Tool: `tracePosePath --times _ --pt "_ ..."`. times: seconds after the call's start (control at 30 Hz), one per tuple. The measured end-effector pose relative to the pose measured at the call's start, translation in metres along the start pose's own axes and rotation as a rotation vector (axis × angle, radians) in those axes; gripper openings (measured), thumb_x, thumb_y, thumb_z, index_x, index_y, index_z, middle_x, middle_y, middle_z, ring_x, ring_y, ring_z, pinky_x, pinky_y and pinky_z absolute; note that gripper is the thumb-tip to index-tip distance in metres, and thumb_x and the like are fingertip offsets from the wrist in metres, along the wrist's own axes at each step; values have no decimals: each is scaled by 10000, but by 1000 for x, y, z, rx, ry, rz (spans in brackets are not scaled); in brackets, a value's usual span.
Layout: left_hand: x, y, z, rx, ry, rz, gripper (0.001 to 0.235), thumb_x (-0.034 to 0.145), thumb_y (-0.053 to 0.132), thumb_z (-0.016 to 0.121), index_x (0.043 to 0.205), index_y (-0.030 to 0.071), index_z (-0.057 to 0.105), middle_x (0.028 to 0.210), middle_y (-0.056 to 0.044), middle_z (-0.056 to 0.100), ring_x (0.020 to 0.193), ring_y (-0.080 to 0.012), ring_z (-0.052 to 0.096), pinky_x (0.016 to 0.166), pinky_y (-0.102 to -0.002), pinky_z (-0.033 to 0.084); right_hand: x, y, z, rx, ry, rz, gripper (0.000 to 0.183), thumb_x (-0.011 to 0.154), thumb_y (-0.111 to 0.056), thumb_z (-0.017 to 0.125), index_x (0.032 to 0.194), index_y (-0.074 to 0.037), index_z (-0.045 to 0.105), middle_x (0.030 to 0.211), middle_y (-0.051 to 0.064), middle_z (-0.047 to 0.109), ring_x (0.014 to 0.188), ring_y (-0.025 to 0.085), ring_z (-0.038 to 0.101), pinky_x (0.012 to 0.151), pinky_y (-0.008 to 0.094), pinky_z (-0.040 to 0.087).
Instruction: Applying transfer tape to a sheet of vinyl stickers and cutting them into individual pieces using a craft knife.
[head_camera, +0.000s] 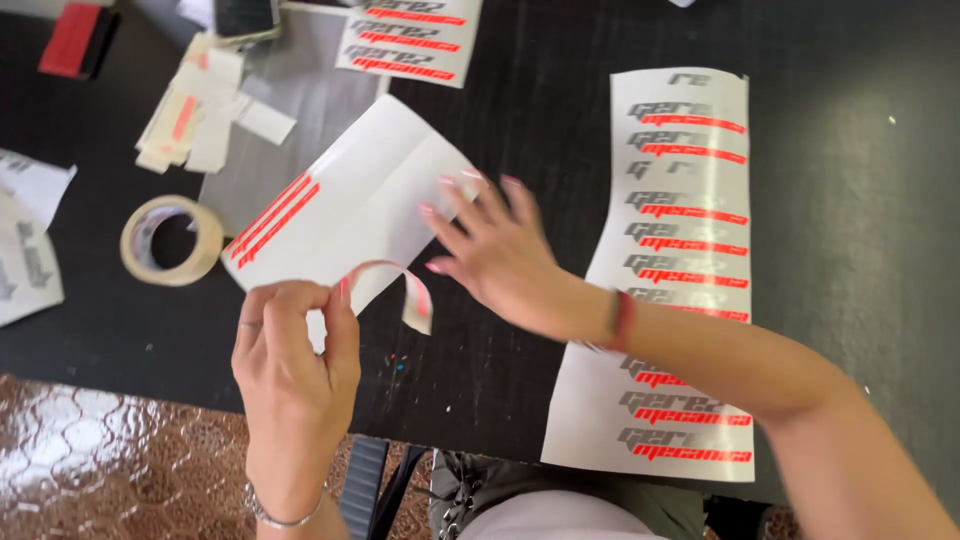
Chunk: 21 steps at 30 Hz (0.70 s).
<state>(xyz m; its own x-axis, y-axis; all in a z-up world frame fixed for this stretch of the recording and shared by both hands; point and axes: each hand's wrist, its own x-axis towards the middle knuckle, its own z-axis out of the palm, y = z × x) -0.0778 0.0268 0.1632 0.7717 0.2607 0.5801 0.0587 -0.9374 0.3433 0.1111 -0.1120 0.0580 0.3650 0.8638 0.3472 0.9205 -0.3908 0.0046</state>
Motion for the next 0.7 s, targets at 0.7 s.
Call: tracePosePath --times 0.7 --pt "44 63 69 -254 -154 175 171 1064 -23 678 1010 14 520 798 -70 532 779 -298 509 721 -418 446 -289 149 -107 103 -567 -98 1076 719 -676 819 1625 -354 334 1773 -12 150 1545 386 147 1129 728 88"
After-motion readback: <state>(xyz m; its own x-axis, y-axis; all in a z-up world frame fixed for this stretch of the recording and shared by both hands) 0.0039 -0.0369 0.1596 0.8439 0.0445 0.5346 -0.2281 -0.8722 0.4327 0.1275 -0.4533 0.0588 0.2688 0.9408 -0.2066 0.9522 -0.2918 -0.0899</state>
